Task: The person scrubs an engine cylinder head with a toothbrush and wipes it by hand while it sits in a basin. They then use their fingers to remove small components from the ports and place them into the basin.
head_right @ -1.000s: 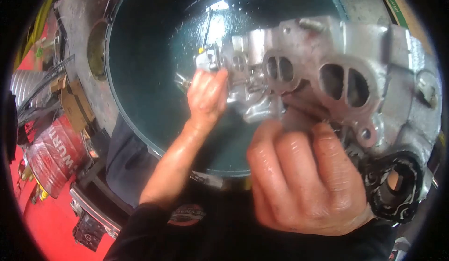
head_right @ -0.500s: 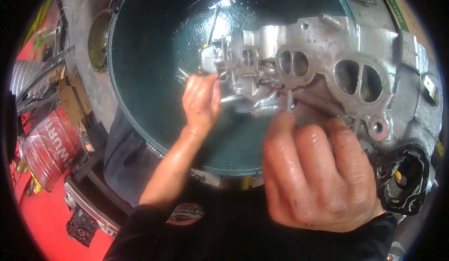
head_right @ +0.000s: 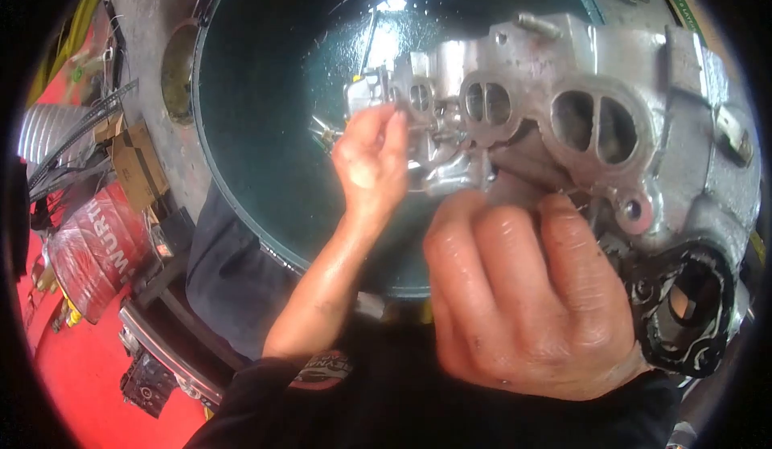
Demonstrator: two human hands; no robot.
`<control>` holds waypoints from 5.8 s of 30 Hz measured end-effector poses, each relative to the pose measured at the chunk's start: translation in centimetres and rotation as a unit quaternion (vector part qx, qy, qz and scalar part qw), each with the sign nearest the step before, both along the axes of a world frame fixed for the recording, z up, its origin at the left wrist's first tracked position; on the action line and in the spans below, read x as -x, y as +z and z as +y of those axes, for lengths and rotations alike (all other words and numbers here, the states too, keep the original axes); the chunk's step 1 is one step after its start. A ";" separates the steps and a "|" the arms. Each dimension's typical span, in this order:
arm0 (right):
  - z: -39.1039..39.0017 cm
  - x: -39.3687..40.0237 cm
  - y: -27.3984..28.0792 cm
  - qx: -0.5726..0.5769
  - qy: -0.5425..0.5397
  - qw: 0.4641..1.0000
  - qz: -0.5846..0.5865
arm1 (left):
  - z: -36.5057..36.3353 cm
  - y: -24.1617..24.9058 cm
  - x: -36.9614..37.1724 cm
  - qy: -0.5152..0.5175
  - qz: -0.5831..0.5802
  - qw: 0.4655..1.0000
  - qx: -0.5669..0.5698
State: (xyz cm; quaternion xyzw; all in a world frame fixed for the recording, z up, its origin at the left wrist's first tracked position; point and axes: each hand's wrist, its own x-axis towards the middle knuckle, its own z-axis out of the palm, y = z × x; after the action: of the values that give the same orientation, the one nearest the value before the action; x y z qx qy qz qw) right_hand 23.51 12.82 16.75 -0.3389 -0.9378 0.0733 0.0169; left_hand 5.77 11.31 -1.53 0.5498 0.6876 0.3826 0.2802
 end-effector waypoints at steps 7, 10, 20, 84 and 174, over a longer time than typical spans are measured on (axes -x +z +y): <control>-0.3 0.0 -0.5 -0.023 -0.010 1.000 0.019 | 0.1 1.7 -0.7 0.094 -0.082 0.980 0.158; -0.4 -0.1 -0.4 -0.020 -0.013 1.000 0.020 | -1.0 1.2 -0.1 0.095 -0.077 0.972 0.201; -0.5 -0.6 -0.1 -0.020 0.009 1.000 0.000 | -0.5 -1.2 2.0 0.148 -0.410 0.868 0.238; 0.3 0.5 -0.1 -0.070 0.057 0.996 -0.020 | 0.6 -0.5 2.9 -0.074 -0.022 0.996 0.036; -0.2 -2.9 2.7 -0.094 -0.325 0.940 0.035 | -3.6 -3.0 3.6 -0.008 0.087 0.993 0.079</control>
State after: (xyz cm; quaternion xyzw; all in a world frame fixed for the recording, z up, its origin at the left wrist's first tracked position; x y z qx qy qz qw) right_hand 26.41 12.60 19.44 -0.6192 -0.7781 -0.0124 0.1043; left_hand 2.17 7.73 -4.51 0.5626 0.7332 0.2755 0.2647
